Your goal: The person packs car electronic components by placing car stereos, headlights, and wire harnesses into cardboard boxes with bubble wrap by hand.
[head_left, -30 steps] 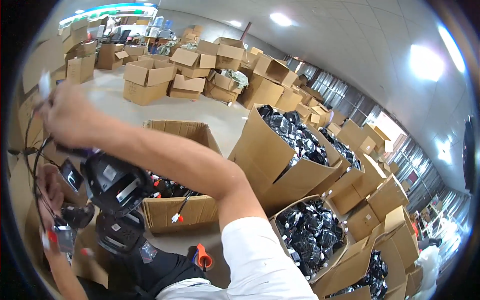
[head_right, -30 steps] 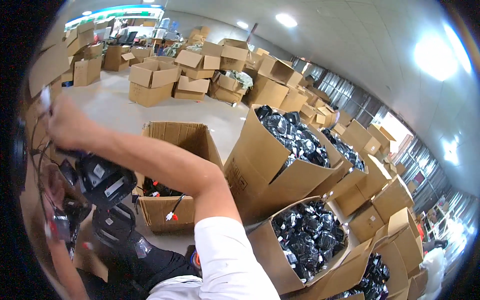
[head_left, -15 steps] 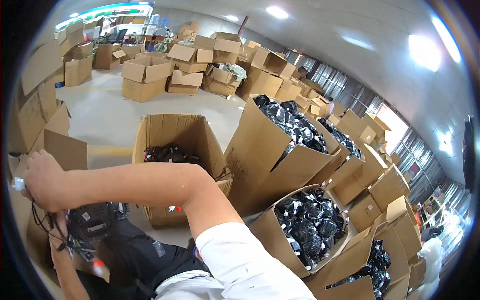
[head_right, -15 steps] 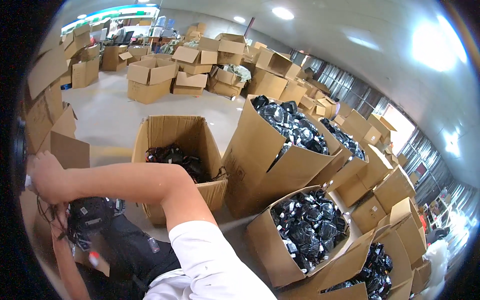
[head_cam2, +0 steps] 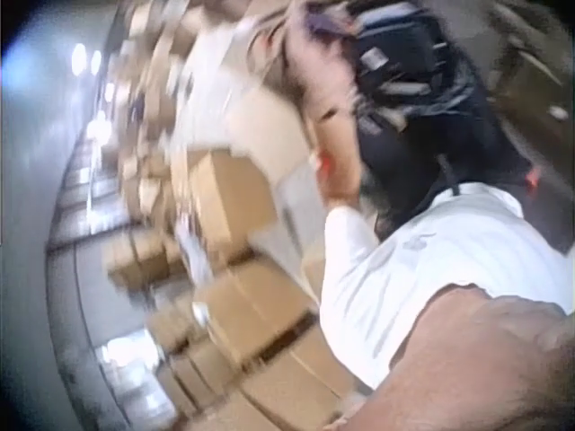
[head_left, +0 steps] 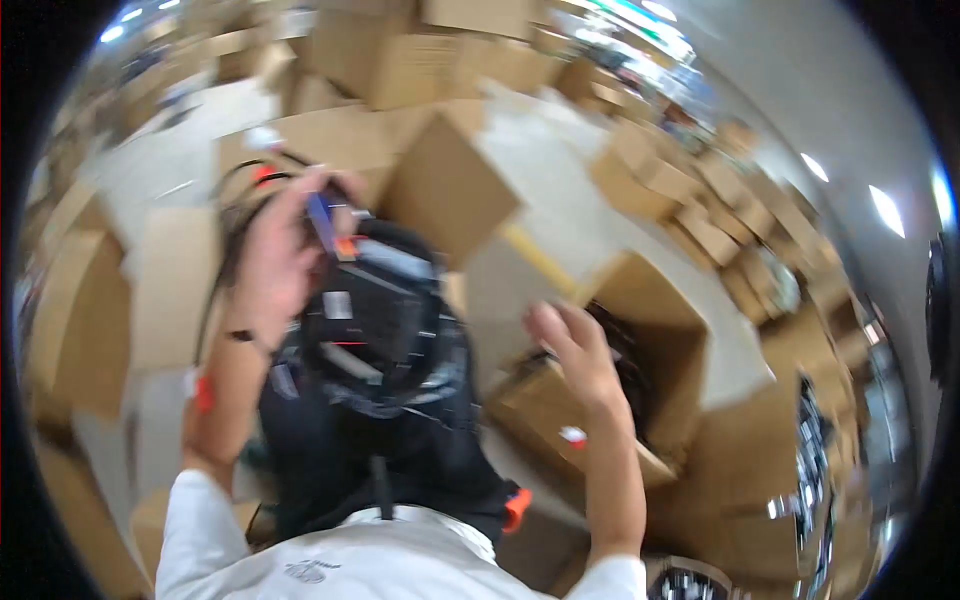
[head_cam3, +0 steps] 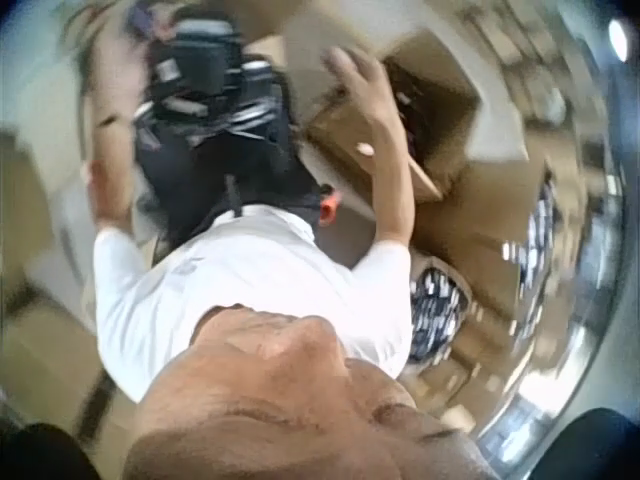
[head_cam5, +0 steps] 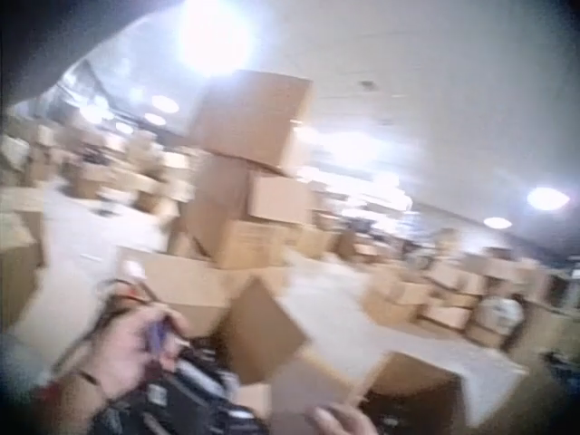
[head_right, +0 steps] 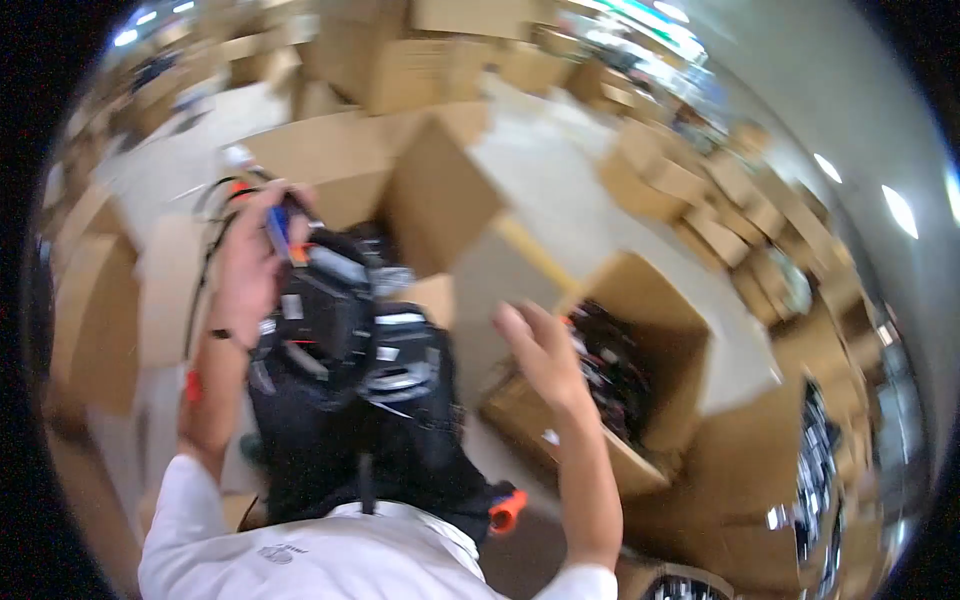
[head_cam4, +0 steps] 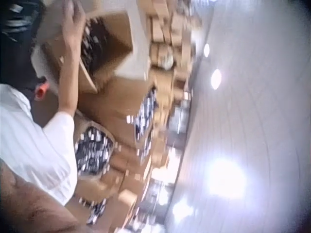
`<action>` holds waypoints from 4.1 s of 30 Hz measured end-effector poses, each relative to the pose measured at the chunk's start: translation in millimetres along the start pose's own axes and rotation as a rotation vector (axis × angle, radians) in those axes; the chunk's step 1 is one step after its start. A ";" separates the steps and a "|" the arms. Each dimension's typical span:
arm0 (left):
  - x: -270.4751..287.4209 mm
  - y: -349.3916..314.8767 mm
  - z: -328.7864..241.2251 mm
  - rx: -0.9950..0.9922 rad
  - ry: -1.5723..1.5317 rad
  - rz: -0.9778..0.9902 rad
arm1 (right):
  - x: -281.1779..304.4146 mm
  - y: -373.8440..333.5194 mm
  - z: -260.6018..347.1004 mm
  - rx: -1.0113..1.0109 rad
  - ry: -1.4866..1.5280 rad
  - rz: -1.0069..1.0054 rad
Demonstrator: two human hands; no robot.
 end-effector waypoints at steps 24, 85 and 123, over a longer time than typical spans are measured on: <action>87.0 -95.0 -41.3 0.055 -0.291 -0.318 | -173.1 -24.6 56.3 0.946 -0.371 0.274; 258.6 -269.5 -49.6 -0.598 -0.332 -0.799 | -584.7 259.2 -68.0 0.840 -0.669 0.410; 233.9 -229.3 -35.6 -0.028 -0.106 -0.855 | -200.4 314.0 127.0 0.460 0.110 0.197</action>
Point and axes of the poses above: each hand's wrist, its own y-axis towards the middle knuckle, its own x-axis out of the back of the hand, z = x × y, the point moved 8 cm from there along y, towards the middle knuckle, and after that the axes turned 6 degrees about -x, right-handed, at the moved point
